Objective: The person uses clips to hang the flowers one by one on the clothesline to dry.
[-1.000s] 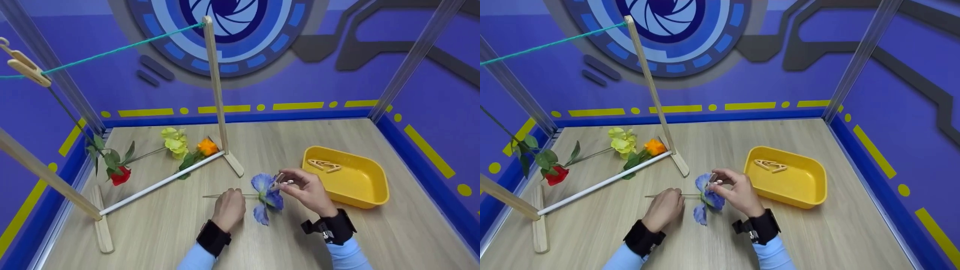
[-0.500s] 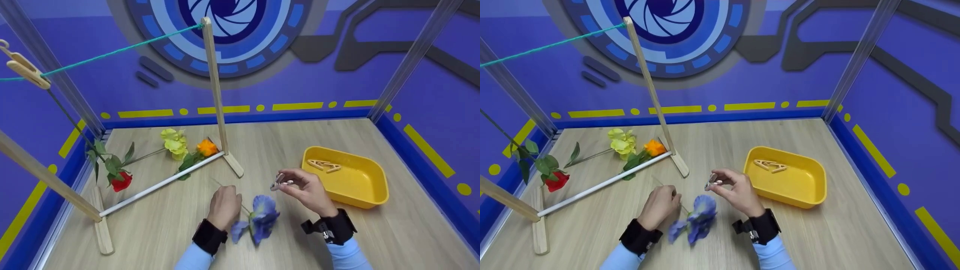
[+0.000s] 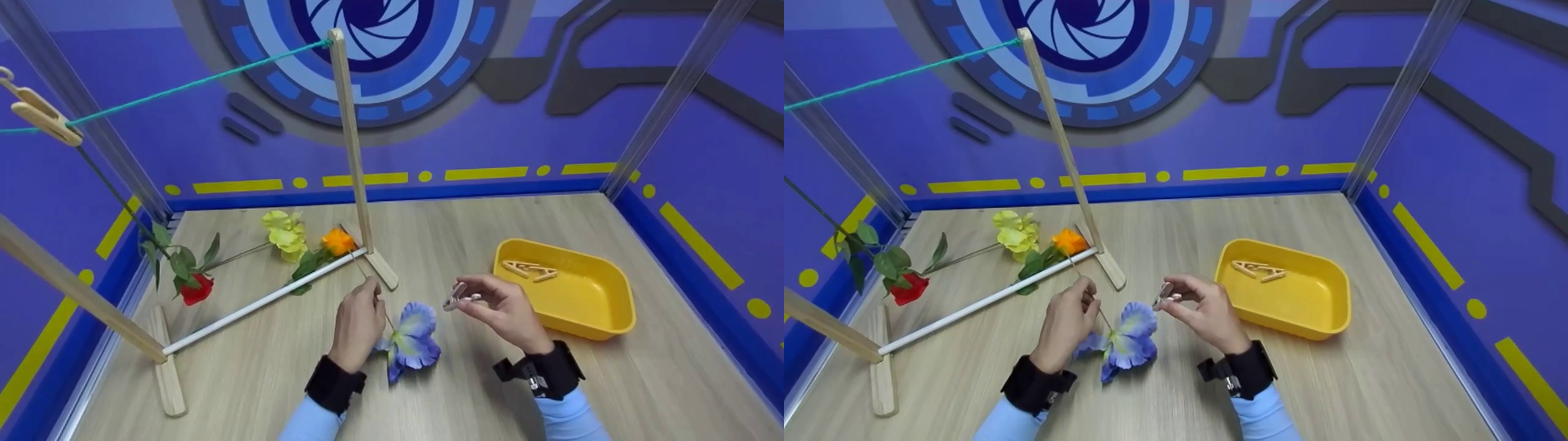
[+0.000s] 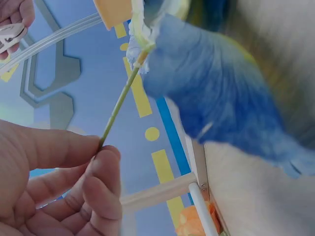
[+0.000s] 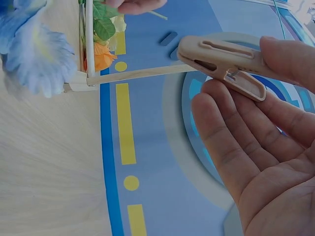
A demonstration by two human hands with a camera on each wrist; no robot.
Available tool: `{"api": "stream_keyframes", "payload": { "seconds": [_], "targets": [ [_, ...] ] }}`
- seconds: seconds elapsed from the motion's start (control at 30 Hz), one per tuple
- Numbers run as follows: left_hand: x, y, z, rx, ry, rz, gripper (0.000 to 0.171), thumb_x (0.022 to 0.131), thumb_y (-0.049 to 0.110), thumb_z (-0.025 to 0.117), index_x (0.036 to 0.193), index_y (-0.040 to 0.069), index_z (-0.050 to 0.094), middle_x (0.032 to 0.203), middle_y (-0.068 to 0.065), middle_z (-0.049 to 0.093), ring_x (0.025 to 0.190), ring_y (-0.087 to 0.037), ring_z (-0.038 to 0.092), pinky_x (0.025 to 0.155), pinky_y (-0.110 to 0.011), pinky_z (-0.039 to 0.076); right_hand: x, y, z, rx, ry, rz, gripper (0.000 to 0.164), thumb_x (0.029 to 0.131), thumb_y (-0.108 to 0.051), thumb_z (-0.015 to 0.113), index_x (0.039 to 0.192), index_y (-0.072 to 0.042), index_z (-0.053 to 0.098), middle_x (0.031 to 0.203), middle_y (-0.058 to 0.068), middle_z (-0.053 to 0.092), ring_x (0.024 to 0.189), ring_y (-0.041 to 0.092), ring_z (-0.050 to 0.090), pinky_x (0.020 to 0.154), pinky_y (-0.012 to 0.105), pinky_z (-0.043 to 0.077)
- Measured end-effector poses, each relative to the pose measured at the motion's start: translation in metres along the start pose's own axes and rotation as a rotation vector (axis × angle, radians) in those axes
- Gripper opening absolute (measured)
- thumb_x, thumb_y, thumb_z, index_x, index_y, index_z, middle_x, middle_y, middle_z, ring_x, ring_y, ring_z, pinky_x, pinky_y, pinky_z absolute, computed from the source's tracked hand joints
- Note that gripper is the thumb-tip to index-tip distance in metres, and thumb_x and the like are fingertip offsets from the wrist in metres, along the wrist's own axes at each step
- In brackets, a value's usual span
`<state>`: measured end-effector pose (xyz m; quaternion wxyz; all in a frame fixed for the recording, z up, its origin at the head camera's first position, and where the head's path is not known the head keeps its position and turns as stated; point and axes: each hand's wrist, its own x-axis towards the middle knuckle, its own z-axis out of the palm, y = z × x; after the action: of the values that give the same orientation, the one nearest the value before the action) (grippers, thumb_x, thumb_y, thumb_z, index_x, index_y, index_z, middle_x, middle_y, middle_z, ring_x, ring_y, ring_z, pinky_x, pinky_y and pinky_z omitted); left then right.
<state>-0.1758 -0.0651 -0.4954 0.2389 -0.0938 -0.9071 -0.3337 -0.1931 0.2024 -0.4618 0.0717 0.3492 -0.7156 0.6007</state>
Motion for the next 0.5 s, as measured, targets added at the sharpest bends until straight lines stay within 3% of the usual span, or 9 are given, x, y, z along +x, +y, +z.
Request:
{"api": "stream_keyframes", "payload": {
  "seconds": [0.23, 0.5],
  "targets": [
    [0.005, 0.002, -0.012, -0.046, 0.061, -0.011, 0.026, 0.092, -0.005, 0.069, 0.085, 0.006, 0.047, 0.068, 0.001, 0.041, 0.060, -0.012, 0.042, 0.054, -0.026, 0.034, 0.001, 0.001, 0.001, 0.004, 0.002, -0.008, 0.036, 0.086, 0.017, 0.072, 0.120, 0.012, 0.066, 0.102, 0.027, 0.070, 0.096, 0.011, 0.070, 0.083, 0.023, 0.059],
    [0.010, 0.007, -0.032, -0.071, 0.119, -0.050, 0.023, 0.091, -0.004, 0.072, 0.093, 0.006, 0.051, 0.075, -0.004, 0.055, 0.064, -0.017, 0.060, 0.056, -0.031, 0.048, 0.000, 0.003, 0.004, -0.014, -0.005, 0.000, 0.035, 0.086, 0.016, 0.072, 0.120, 0.011, 0.066, 0.103, 0.026, 0.070, 0.096, 0.012, 0.070, 0.083, 0.023, 0.058]
  ]
}}
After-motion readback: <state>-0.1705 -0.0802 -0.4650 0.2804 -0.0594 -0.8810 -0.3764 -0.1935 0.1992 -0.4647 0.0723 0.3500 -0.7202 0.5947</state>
